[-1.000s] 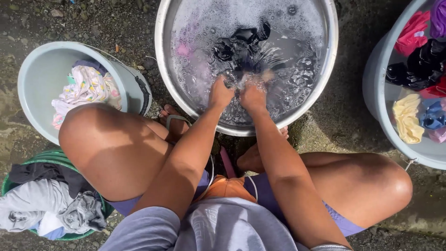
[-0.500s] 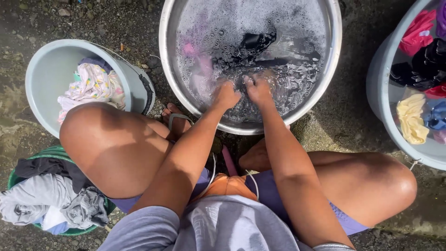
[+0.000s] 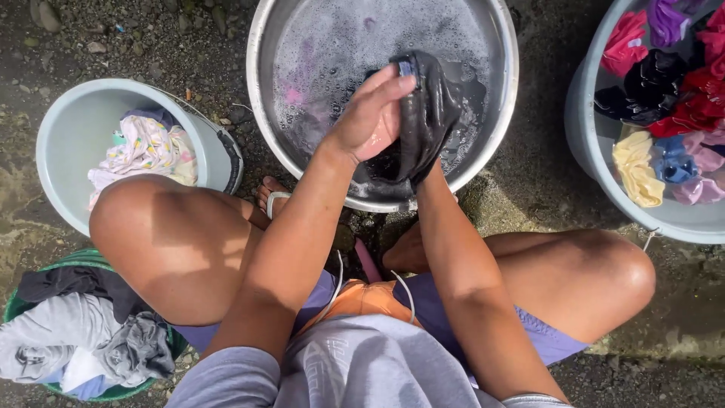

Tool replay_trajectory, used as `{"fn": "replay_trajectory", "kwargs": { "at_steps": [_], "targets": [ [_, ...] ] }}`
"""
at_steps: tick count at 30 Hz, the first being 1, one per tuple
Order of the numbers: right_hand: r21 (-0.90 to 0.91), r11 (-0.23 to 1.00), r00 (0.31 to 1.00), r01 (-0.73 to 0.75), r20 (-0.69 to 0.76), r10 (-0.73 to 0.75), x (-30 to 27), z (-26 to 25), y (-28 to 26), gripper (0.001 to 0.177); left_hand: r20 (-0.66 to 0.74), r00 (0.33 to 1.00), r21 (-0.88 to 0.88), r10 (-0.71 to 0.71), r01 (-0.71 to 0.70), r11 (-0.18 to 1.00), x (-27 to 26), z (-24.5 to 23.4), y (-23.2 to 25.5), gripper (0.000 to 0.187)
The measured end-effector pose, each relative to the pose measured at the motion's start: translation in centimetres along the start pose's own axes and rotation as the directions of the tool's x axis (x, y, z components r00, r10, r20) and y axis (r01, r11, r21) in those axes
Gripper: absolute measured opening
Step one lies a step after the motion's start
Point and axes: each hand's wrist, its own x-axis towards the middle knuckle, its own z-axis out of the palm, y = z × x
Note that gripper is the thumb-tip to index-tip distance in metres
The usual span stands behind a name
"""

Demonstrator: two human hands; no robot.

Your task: Hand-washing various items of clothing in a basin with soapy water and rinsing them.

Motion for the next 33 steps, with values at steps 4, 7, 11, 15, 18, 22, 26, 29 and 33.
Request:
{"fn": "replay_trajectory", "kwargs": {
  "at_steps": [4, 7, 11, 15, 18, 22, 26, 29, 33],
  "targets": [
    [-0.333, 0.895, 0.795, -0.296, -0.605, 0.038, -0.9, 4.5, -3.0, 0.096, -0.602, 0.736, 0.053, -0.310, 0.424, 0.904, 0.7, -4.3, -3.0, 0.115],
    [-0.282, 0.732, 0.646, -0.621, -0.712, 0.274, -1.9, 11.1, -5.5, 0.103, -0.908, 0.337, -0.004, -0.249, 0.586, 0.810, -0.1, -3.8, -3.5, 0.072],
    [-0.759, 0.636, 0.945, -0.143, -0.295, -0.140, -2.9, 10.3, -1.9, 0.029, -0.965, 0.243, 0.037, -0.103, 0.512, 0.858, 0.0, -11.0, -8.2, 0.051],
    [-0.957, 0.287, 0.993, 0.039, 0.005, -0.119, -3.4, 10.9, -1.1, 0.039, -0.903, 0.425, 0.075, 0.066, 0.005, 0.997, -0.7, -13.0, -9.5, 0.041],
    [-0.975, 0.171, 0.985, 0.142, 0.122, -0.125, -2.7, 9.6, -1.0, 0.045, -0.901, 0.431, 0.017, -0.050, 0.149, 0.989, -0.4, -9.4, -7.1, 0.039],
    [-0.963, 0.249, 0.974, -0.104, -0.149, -0.171, -0.6, 6.6, -1.5, 0.045, -0.875, 0.404, -0.086, -0.266, 0.410, 0.908, 0.0, -5.5, -3.4, 0.038],
    [-0.943, 0.181, 0.933, -0.281, -0.312, -0.179, 0.1, 2.9, -3.5, 0.089, -0.846, 0.340, -0.159, -0.411, 0.575, 0.803, -0.9, -5.3, 0.1, 0.040],
    [-0.963, 0.160, 0.902, -0.218, -0.261, -0.342, 0.0, 1.1, -4.5, 0.077, -0.771, 0.558, -0.138, -0.308, 0.325, 0.935, -2.2, -10.1, 0.1, 0.028],
    [-0.989, 0.119, 0.946, -0.086, -0.118, -0.302, -0.1, 1.1, -2.9, 0.054, -0.841, 0.488, 0.099, -0.232, 0.561, 0.822, -3.2, -12.0, -2.1, 0.047]
  ]
}}
